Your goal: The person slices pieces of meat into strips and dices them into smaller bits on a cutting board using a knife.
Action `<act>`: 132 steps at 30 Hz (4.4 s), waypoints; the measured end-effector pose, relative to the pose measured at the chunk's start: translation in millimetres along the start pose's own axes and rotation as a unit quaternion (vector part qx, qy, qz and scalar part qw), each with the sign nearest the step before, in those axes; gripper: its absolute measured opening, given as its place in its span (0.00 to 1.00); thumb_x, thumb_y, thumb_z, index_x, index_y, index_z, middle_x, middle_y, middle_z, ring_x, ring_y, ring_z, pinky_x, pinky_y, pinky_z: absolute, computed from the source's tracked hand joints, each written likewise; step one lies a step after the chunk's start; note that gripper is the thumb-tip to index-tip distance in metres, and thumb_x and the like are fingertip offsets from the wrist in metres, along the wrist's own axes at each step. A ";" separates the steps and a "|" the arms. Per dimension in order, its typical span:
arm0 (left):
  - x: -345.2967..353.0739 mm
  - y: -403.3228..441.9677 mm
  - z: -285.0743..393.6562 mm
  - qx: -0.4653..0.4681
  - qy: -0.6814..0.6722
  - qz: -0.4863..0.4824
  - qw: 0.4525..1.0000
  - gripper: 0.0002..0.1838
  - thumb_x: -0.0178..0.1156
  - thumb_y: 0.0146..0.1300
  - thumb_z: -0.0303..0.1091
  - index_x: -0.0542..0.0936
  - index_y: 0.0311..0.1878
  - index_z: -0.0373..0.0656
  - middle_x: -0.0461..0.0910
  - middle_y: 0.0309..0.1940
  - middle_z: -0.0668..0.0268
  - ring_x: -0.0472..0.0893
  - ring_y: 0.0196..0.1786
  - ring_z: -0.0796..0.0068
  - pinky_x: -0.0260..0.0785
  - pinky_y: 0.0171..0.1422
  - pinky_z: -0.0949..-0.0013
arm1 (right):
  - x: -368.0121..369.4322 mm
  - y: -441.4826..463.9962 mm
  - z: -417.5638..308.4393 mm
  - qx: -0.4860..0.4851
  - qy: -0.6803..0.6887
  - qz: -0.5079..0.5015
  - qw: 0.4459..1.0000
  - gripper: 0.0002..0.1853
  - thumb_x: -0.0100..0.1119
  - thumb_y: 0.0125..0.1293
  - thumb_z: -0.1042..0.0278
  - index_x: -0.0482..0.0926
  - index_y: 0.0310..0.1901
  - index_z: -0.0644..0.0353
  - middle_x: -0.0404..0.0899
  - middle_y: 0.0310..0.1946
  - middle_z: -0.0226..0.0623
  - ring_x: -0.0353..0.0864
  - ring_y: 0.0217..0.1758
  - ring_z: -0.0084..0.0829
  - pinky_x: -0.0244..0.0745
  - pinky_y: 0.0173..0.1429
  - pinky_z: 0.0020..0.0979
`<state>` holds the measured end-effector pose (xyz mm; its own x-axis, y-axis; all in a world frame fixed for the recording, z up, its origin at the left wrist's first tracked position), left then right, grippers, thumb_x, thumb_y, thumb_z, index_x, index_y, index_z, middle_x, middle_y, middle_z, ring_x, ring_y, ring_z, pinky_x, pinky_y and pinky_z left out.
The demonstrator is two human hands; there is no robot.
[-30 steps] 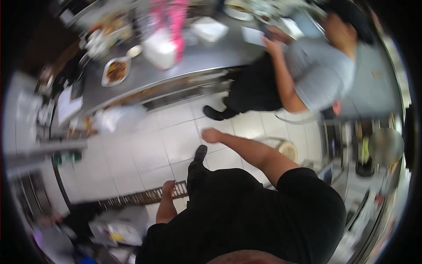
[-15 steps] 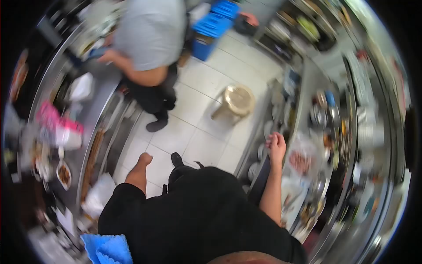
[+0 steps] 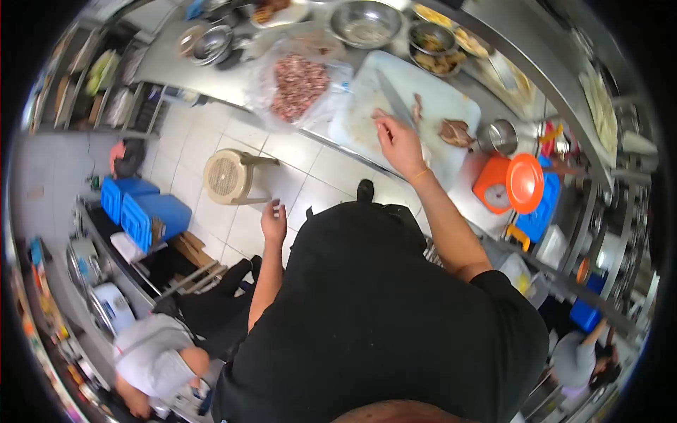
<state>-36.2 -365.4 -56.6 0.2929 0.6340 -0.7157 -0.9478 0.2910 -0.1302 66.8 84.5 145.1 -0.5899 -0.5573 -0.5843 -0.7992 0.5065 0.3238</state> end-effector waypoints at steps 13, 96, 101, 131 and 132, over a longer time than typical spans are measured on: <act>144.2 95.8 376.3 0.496 0.037 -0.199 0.844 0.26 0.71 0.67 0.36 0.79 0.67 0.43 0.78 0.67 0.53 0.75 0.71 0.49 0.69 0.75 0.49 | -24.5 -90.4 102.4 0.252 -0.293 -0.054 0.921 0.30 0.72 0.65 0.56 0.76 0.62 0.66 0.81 0.52 0.50 0.83 0.56 0.52 0.83 0.58 0.48; 282.5 143.3 472.0 0.612 0.136 -0.351 0.695 0.25 0.59 0.60 0.22 0.82 0.63 0.45 0.81 0.66 0.57 0.79 0.69 0.52 0.72 0.75 0.53 | -62.9 -111.6 109.9 0.423 -0.252 -0.082 0.866 0.17 0.56 0.75 0.60 0.74 0.56 0.64 0.88 0.36 0.56 0.89 0.41 0.59 0.81 0.47 0.58; 277.4 129.4 478.8 0.683 0.088 -0.328 0.647 0.29 0.65 0.64 0.29 0.79 0.70 0.48 0.78 0.71 0.58 0.75 0.74 0.54 0.69 0.78 0.52 | -55.7 -135.8 110.0 0.454 -0.234 -0.054 0.858 0.17 0.56 0.75 0.59 0.75 0.55 0.64 0.88 0.36 0.58 0.89 0.42 0.61 0.81 0.48 0.59; 229.9 111.6 405.8 0.637 0.129 -0.216 0.729 0.26 0.70 0.67 0.49 0.84 0.65 0.50 0.84 0.58 0.68 0.81 0.62 0.60 0.72 0.68 0.53 | -26.2 -139.7 90.5 0.410 -0.163 -0.065 0.895 0.14 0.51 0.78 0.58 0.73 0.52 0.62 0.87 0.38 0.56 0.88 0.40 0.61 0.80 0.45 0.60; 227.0 108.5 406.6 0.630 0.124 -0.198 0.741 0.25 0.71 0.66 0.48 0.85 0.63 0.49 0.85 0.57 0.66 0.82 0.60 0.59 0.74 0.65 0.53 | -26.3 -137.1 91.9 0.410 -0.170 -0.063 0.894 0.14 0.52 0.77 0.59 0.73 0.52 0.62 0.87 0.38 0.57 0.88 0.41 0.61 0.80 0.45 0.60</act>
<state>-21.4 101.3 45.8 0.3368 0.2154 -0.9166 0.1208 0.9556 0.2689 202.5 90.2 47.7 -0.3207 -0.4820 -0.8154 -0.4204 0.8439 -0.3335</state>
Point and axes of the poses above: each hand's wrist, its own y-axis towards the middle knuckle, its own x-axis out of the palm, z = x × y, the point moved 10 cm from there along y, towards the middle knuckle
